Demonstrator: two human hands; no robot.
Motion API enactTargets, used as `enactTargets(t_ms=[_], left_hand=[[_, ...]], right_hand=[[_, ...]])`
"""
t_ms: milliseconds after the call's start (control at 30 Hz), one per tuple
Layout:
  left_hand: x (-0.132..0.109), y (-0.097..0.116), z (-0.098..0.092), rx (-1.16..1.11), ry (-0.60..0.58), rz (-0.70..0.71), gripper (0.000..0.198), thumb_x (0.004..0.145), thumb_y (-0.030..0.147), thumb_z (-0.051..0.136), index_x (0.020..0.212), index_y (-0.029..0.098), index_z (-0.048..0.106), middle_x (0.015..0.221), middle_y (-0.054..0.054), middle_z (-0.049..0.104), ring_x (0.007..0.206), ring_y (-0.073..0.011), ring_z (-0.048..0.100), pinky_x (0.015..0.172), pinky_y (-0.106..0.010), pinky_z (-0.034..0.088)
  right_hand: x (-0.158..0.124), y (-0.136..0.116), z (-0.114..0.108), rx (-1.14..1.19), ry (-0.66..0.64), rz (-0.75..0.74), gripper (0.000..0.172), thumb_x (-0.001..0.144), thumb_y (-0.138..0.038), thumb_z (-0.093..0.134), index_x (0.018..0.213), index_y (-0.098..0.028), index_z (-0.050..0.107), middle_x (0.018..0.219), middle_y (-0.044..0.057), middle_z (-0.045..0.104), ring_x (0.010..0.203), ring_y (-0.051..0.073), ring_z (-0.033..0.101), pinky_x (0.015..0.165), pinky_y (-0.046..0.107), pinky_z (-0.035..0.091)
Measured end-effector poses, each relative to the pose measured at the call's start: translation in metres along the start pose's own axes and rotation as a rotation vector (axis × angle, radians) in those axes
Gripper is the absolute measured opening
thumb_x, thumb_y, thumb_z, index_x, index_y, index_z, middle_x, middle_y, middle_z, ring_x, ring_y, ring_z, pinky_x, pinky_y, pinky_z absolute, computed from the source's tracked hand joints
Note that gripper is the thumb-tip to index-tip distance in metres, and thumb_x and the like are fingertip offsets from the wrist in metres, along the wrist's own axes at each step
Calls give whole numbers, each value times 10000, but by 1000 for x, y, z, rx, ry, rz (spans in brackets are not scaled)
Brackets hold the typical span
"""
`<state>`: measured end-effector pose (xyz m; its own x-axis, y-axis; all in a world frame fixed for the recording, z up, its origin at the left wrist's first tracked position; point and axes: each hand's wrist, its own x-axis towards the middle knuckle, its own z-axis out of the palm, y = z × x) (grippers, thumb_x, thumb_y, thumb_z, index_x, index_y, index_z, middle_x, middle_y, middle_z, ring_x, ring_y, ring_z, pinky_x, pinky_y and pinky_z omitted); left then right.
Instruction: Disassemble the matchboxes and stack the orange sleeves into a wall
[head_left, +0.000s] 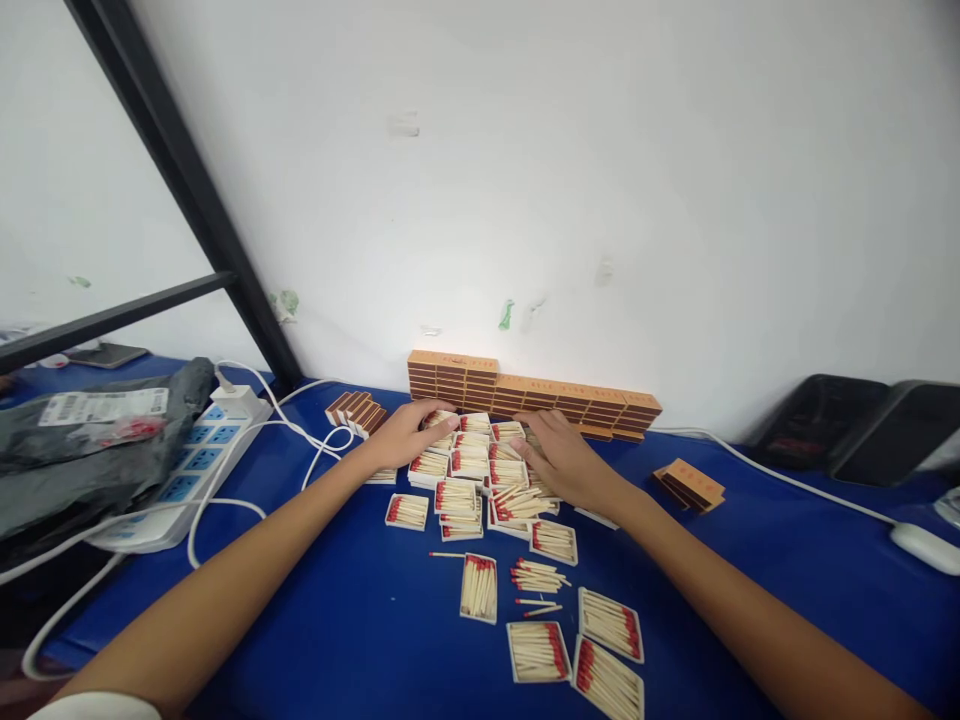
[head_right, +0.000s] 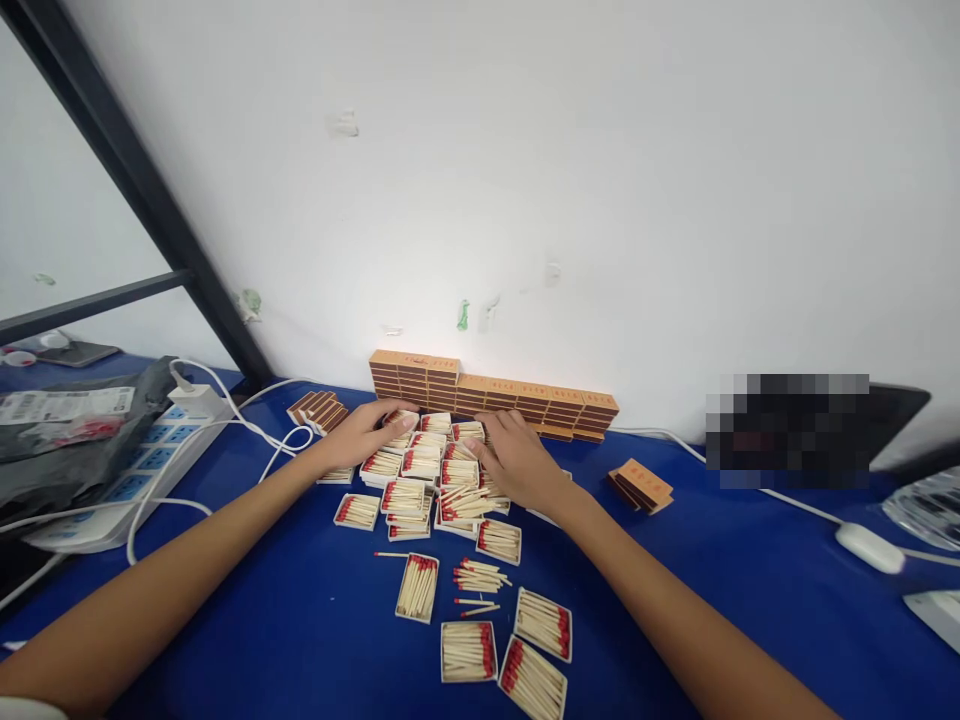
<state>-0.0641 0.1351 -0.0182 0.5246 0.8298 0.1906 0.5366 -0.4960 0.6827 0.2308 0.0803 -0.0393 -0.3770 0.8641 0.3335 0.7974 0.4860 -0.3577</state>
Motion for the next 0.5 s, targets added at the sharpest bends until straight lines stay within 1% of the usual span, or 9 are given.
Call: enactTargets(t_ms=[133,233,367,500], left_hand=[[2,2,3,-39,-18,-21,628,973,695,550,1317,196,713,1393,-99,708,1292,-314,650,1129,-424,489],[6,2,4,-31,-44,-10,641,953,679,598,1360,192,693,1436,-103,681,1327,-313,630,1154,-426,470],[16,4,5,18,-94,52,609,977,661,563,1353,201,699,1420,-101,693,1309,-308,645,1139,-435,479],[24,12,9,51,-168,99,613,994,653,532,1372,198,693,1424,-103,692,1310,-311,650,1122,-424,493]], right_hand=[[-3,-3,3,39,13,21,411,1089,-455,409,1323,-177,601,1265,169,684,1218,331,575,1063,510,465],[-6,-4,4,77,11,59,412,1084,-458,416,1315,-172,602,1286,172,687,1215,328,593,1064,511,470],[-8,-3,4,119,5,88,430,1075,-469,425,1343,-181,599,1325,176,689,1252,332,611,1079,512,475],[-13,-4,5,142,21,98,416,1064,-465,457,1346,-197,604,1321,170,697,1253,332,617,1072,515,483]])
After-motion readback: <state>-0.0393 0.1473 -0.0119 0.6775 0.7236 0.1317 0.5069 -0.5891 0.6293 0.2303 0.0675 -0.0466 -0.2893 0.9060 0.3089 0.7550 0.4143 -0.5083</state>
